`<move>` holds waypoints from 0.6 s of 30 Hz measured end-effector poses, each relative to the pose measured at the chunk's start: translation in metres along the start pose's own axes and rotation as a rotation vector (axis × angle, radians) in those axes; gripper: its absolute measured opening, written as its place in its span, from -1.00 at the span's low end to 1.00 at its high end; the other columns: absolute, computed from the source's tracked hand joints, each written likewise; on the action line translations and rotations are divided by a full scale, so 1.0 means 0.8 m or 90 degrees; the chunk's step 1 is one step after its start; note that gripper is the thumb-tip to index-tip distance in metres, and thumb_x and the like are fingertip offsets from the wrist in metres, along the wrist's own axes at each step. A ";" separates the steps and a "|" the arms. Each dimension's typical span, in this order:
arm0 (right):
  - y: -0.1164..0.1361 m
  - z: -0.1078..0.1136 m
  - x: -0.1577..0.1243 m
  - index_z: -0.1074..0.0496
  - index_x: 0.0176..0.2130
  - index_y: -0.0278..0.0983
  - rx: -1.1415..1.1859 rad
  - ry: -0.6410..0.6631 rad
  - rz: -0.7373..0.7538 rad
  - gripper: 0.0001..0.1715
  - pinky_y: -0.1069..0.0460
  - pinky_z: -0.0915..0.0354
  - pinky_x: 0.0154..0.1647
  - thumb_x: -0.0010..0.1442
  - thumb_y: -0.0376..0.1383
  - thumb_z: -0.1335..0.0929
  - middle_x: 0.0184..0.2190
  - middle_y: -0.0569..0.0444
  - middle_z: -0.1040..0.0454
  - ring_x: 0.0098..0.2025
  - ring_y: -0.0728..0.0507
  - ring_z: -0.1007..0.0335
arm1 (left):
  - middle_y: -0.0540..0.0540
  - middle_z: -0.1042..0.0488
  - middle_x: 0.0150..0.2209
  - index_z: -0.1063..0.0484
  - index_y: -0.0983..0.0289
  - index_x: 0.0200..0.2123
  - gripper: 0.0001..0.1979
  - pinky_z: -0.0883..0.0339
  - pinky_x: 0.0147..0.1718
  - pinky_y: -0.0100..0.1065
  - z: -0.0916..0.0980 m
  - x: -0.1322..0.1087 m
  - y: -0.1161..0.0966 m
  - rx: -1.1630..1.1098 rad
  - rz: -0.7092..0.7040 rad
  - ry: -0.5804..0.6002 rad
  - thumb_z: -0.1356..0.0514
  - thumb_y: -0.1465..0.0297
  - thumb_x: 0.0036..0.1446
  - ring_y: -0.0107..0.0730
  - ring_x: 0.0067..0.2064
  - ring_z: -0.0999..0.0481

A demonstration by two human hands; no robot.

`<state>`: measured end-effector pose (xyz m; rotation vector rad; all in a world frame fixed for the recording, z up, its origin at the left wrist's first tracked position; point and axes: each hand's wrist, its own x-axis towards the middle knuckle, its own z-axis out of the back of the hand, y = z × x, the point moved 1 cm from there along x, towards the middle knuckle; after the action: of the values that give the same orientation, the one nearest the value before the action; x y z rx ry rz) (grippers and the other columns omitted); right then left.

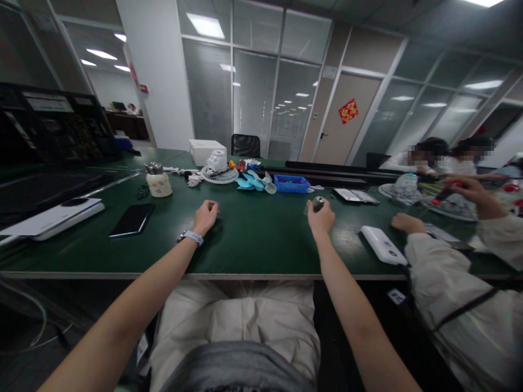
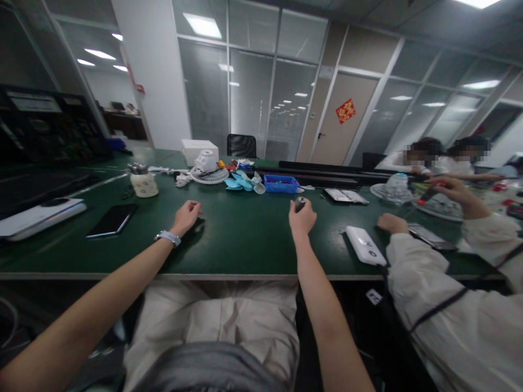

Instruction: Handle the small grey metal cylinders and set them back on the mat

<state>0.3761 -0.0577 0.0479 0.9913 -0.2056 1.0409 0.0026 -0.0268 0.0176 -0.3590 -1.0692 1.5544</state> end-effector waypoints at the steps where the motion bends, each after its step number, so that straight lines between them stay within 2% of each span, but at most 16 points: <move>1: 0.017 -0.006 -0.014 -0.29 0.05 -0.29 0.049 0.032 0.055 -0.45 -0.08 -0.26 -0.02 0.20 0.00 -0.27 -0.09 -0.15 -0.49 -0.08 -0.23 -0.44 | 0.09 -0.57 -0.30 -0.42 0.25 -0.11 -0.66 -0.28 -0.22 -0.34 -0.001 -0.003 -0.004 -0.017 -0.023 0.010 -0.04 0.19 0.16 -0.29 -0.25 -0.51; 5: 0.082 -0.046 -0.080 -0.36 -0.01 -0.22 0.210 0.283 0.228 -0.50 0.01 -0.33 -0.12 0.14 -0.01 -0.34 -0.18 0.01 -0.54 -0.18 -0.13 -0.48 | 0.13 -0.55 -0.18 -0.49 0.24 -0.13 -0.57 -0.30 -0.18 -0.34 -0.010 -0.021 -0.024 -0.046 -0.168 0.065 -0.09 0.07 0.12 -0.29 -0.17 -0.48; 7: 0.110 -0.067 -0.106 -0.38 -0.04 -0.18 0.235 0.367 0.279 -0.53 0.02 -0.34 -0.13 0.10 -0.03 -0.38 -0.20 0.07 -0.55 -0.19 -0.12 -0.49 | 0.11 -0.55 -0.14 -0.52 0.20 -0.11 -0.55 -0.30 -0.16 -0.32 -0.017 -0.029 -0.032 -0.039 -0.235 0.085 -0.09 0.05 0.11 -0.27 -0.14 -0.45; 10: 0.140 -0.088 -0.125 -0.37 -0.03 -0.16 0.216 0.390 0.295 -0.57 0.02 -0.34 -0.13 0.13 -0.08 -0.37 -0.20 0.08 -0.55 -0.17 -0.13 -0.48 | 0.10 -0.55 -0.13 -0.53 0.16 -0.09 -0.57 -0.29 -0.15 -0.30 -0.024 -0.034 -0.036 -0.029 -0.305 0.116 -0.08 0.06 0.13 -0.25 -0.12 -0.44; 12: 0.151 -0.093 -0.130 -0.36 -0.01 -0.17 0.182 0.383 0.310 -0.57 0.00 -0.33 -0.14 0.15 -0.07 -0.35 -0.20 0.04 -0.54 -0.17 -0.16 -0.48 | 0.10 -0.56 -0.15 -0.54 0.16 -0.09 -0.57 -0.29 -0.14 -0.28 -0.026 -0.032 -0.034 -0.027 -0.312 0.117 -0.08 0.07 0.13 -0.25 -0.14 -0.45; 18: 0.157 -0.089 -0.134 -0.31 0.02 -0.22 0.123 0.379 0.367 -0.48 -0.03 -0.31 -0.19 0.17 0.01 -0.31 -0.17 -0.03 -0.52 -0.17 -0.21 -0.47 | 0.10 -0.56 -0.15 -0.57 0.18 -0.14 -0.60 -0.27 -0.08 -0.28 -0.030 -0.027 -0.037 -0.047 -0.307 0.117 -0.10 0.08 0.12 -0.26 -0.12 -0.46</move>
<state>0.1986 -0.0529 0.0198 0.7617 0.1147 1.8650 0.0447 -0.0377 0.0208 -0.2629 -0.9828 1.0364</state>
